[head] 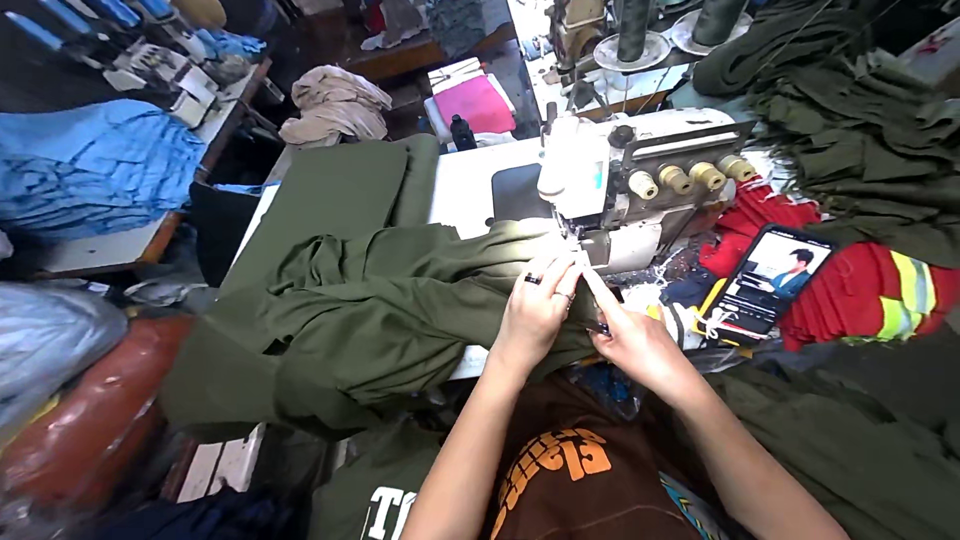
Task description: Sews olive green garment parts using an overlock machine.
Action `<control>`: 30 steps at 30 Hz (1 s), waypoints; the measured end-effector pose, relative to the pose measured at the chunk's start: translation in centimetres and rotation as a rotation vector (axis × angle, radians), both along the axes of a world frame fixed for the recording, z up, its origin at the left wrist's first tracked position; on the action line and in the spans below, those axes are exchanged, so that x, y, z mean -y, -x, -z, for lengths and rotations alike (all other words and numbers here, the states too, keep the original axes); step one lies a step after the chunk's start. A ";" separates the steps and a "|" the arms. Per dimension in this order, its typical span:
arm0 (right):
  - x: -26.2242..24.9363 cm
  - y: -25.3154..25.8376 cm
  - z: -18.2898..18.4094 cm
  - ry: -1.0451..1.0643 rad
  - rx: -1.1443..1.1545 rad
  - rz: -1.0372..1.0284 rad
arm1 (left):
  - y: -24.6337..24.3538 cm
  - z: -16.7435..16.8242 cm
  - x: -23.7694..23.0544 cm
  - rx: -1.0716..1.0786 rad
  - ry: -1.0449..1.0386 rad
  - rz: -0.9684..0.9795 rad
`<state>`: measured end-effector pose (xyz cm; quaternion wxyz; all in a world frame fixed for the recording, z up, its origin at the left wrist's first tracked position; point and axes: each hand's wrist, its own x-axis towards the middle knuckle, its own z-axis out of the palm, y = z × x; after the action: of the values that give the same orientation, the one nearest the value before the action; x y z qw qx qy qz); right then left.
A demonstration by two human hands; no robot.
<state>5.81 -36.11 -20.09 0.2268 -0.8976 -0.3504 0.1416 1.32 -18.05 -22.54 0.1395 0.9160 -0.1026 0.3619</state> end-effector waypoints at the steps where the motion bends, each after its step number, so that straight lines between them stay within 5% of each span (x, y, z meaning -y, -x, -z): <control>1: 0.0 0.0 0.1 -0.012 -0.012 -0.003 | -0.2 0.3 0.0 0.002 -0.003 -0.011; 10: 0.1 -0.6 -0.5 0.028 -0.178 -0.005 | -0.3 1.2 0.0 0.008 0.001 -0.050; 30: 0.0 -0.5 -0.6 0.043 -0.151 -0.014 | 0.6 0.9 1.9 -0.076 -0.002 -0.205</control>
<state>6.31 -36.06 -19.48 0.2321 -0.8867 -0.3353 0.2178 0.71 -19.97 -23.42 0.1046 0.9349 -0.0032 0.3392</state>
